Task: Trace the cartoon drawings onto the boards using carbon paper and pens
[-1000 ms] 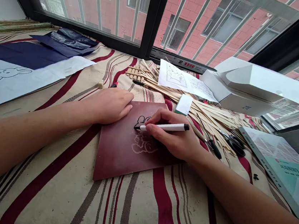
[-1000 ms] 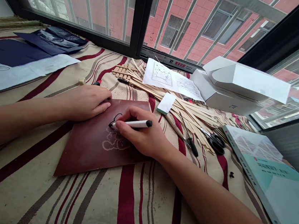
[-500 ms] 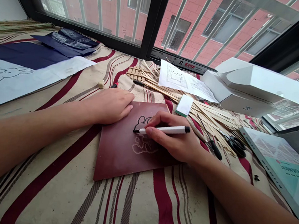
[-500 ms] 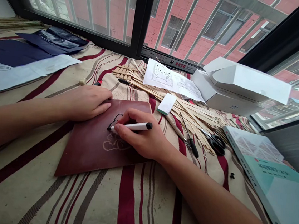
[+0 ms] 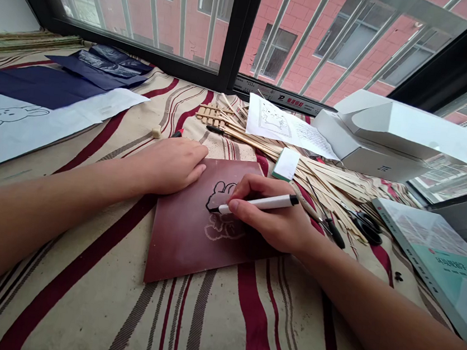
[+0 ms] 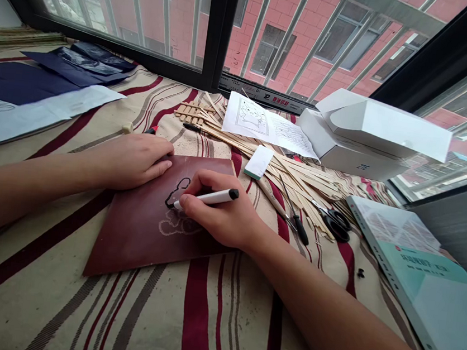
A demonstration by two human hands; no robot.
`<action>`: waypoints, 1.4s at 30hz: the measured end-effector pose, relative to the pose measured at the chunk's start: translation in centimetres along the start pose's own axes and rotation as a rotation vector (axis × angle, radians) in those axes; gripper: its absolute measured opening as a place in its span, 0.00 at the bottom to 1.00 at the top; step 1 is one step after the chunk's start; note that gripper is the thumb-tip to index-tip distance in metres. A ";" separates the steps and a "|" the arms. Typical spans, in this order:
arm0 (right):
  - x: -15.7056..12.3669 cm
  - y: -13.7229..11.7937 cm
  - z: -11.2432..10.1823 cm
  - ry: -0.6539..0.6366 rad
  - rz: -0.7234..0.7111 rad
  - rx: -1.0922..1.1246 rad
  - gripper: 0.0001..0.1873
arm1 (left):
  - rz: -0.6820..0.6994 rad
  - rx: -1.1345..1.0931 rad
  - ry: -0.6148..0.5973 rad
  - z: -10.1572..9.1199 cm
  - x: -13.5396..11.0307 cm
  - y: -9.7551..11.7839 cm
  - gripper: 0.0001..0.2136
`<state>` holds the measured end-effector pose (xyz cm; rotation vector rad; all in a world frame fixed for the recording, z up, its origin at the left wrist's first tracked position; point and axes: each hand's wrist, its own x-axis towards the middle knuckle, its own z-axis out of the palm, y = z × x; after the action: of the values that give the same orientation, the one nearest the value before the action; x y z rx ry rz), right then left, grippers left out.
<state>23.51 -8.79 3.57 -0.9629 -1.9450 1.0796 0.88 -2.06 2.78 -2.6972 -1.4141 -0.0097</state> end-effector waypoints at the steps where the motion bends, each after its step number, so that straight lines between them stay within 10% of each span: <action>1: 0.0 0.0 0.0 0.003 0.001 -0.004 0.08 | 0.002 0.001 -0.001 0.0 0.0 0.0 0.15; 42: 0.0 0.5 0.0 0.150 0.152 -0.006 0.09 | -0.006 -0.007 -0.015 -0.1 0.0 -0.1 0.16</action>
<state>23.68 -8.59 3.10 -1.1763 -1.7777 1.0544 0.79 -2.02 2.85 -2.7046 -1.4285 0.0048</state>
